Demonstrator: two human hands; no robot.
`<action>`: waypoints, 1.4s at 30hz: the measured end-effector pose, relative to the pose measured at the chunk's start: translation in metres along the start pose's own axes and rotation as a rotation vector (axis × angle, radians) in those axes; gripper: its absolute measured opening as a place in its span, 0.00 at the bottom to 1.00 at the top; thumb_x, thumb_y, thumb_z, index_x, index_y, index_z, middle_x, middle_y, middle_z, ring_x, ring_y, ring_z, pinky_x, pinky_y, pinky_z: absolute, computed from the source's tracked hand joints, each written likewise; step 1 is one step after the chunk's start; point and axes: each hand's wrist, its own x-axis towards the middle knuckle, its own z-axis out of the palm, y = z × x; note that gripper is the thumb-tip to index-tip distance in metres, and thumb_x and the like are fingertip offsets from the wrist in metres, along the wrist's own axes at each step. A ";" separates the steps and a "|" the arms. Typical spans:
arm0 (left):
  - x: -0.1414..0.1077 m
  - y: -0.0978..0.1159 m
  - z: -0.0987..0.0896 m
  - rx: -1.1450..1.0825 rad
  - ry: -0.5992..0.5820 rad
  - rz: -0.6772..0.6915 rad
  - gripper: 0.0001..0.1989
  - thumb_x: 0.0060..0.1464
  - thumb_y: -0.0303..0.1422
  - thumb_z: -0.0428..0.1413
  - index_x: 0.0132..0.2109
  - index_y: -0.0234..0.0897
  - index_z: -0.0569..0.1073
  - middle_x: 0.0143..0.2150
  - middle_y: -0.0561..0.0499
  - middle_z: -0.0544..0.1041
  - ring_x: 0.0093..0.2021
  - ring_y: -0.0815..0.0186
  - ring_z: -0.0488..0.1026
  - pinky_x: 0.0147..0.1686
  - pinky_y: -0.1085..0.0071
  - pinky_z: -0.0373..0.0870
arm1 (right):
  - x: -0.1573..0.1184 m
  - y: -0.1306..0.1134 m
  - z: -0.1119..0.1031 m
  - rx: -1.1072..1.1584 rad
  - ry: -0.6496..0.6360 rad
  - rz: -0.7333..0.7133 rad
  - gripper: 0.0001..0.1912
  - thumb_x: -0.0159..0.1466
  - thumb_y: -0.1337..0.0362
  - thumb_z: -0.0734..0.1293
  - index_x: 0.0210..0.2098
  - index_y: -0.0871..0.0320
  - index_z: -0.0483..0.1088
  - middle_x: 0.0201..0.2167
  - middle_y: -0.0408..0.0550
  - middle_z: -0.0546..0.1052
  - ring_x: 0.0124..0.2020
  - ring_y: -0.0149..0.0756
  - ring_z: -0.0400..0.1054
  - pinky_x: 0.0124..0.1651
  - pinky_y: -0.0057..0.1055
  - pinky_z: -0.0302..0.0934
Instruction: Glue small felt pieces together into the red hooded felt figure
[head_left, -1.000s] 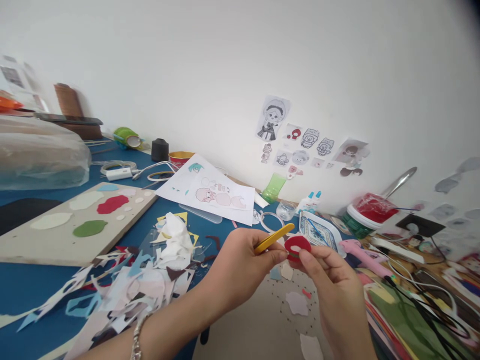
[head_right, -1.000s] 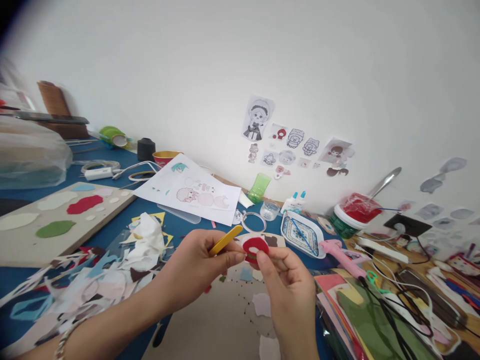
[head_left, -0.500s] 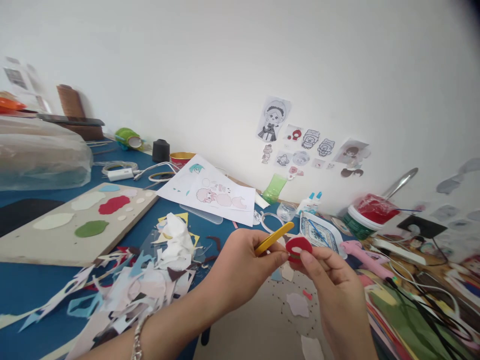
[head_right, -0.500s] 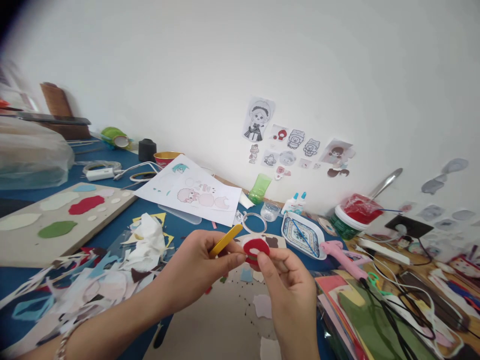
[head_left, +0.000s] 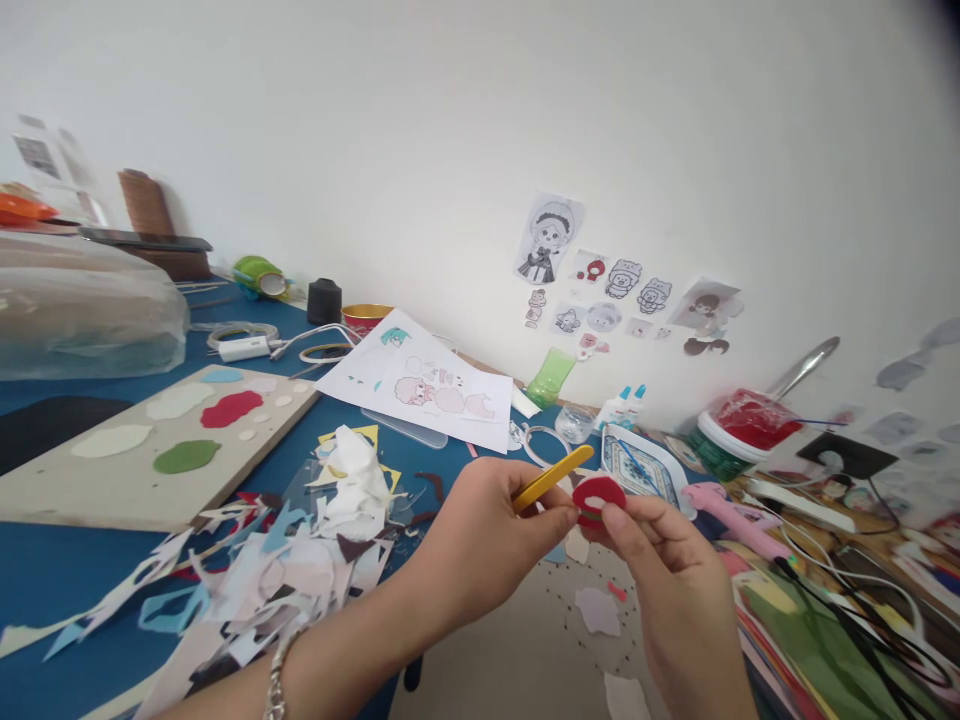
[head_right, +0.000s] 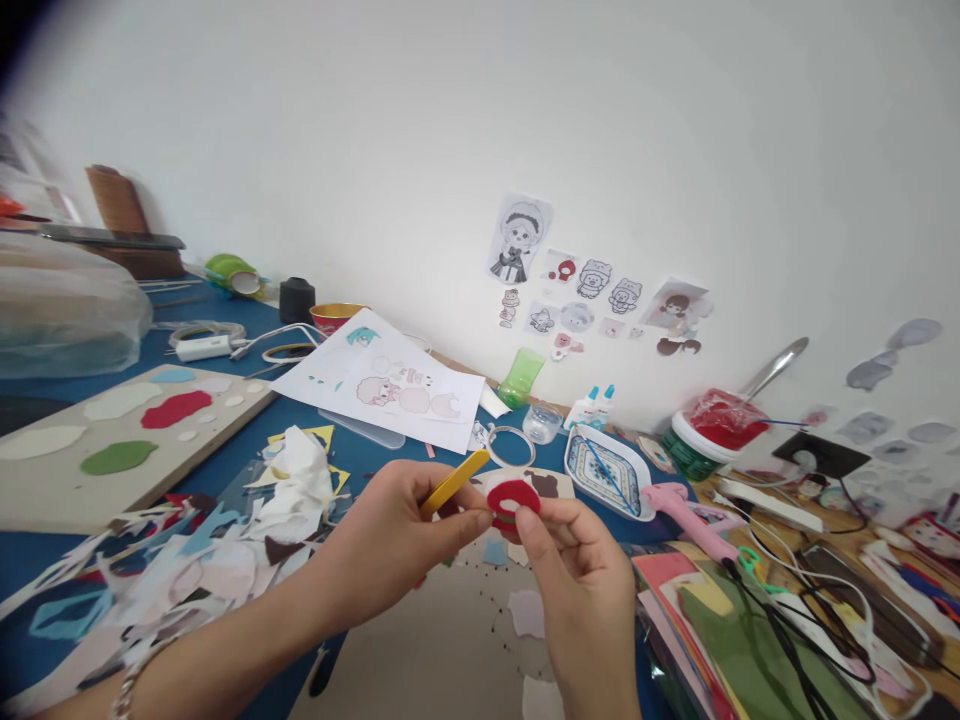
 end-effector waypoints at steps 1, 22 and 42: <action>0.000 0.000 0.000 -0.002 0.003 0.000 0.09 0.52 0.35 0.53 0.27 0.36 0.72 0.19 0.58 0.66 0.17 0.76 0.57 0.18 0.77 0.55 | 0.000 0.000 0.000 -0.002 0.001 -0.004 0.14 0.48 0.55 0.77 0.29 0.56 0.76 0.26 0.46 0.81 0.28 0.38 0.76 0.32 0.30 0.72; 0.003 -0.003 0.001 -0.119 -0.030 -0.040 0.09 0.51 0.35 0.55 0.28 0.36 0.74 0.20 0.57 0.68 0.20 0.74 0.59 0.21 0.76 0.57 | 0.000 0.003 -0.001 0.059 -0.009 0.025 0.14 0.48 0.55 0.77 0.29 0.56 0.75 0.30 0.45 0.81 0.31 0.37 0.76 0.34 0.29 0.71; 0.005 0.000 0.001 -0.190 -0.038 -0.109 0.07 0.48 0.34 0.58 0.30 0.35 0.73 0.22 0.55 0.70 0.25 0.71 0.68 0.23 0.76 0.61 | 0.001 0.004 0.001 0.051 -0.020 0.042 0.14 0.48 0.55 0.77 0.29 0.57 0.75 0.31 0.47 0.81 0.32 0.39 0.75 0.35 0.31 0.71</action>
